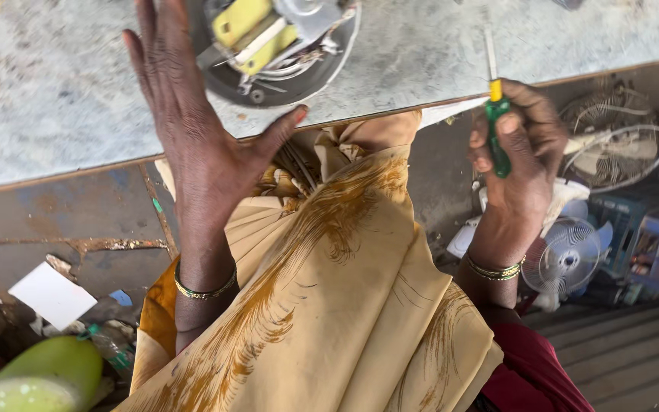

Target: The person disassembles and repairs a small electric appliance motor using pliers and a screwdriver on a workbench.

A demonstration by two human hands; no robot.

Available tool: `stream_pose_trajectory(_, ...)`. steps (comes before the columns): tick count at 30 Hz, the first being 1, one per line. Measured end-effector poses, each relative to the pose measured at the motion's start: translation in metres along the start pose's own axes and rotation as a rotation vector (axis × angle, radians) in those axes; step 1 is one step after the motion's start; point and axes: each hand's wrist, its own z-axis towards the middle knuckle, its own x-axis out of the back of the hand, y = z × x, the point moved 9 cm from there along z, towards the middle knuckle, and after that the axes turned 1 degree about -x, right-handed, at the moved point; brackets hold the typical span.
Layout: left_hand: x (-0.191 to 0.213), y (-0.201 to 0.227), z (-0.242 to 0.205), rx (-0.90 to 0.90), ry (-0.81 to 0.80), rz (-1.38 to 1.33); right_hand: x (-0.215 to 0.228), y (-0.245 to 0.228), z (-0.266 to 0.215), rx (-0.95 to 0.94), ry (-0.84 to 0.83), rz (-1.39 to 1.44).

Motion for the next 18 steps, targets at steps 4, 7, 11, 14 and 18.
stream_pose_trajectory(4, -0.011, -0.009, 0.012, -0.012, -0.035, 0.044, 0.007, 0.007, -0.008, -0.070, 0.047, -0.030)
stream_pose_trajectory(7, -0.011, -0.008, 0.026, -0.007, -0.077, 0.013, 0.001, 0.004, -0.009, -0.087, 0.032, -0.080)
stream_pose_trajectory(11, -0.005, -0.001, 0.037, 0.006, -0.107, -0.039, -0.019, 0.004, -0.001, -0.095, -0.090, -0.198)
stream_pose_trajectory(14, -0.002, 0.002, 0.043, -0.031, -0.148, -0.034, -0.035, 0.006, 0.004, -0.078, -0.175, -0.290)
stream_pose_trajectory(18, 0.005, -0.012, 0.056, -0.045, -0.189, -0.122, -0.047, 0.005, 0.004, -0.085, -0.241, -0.364)
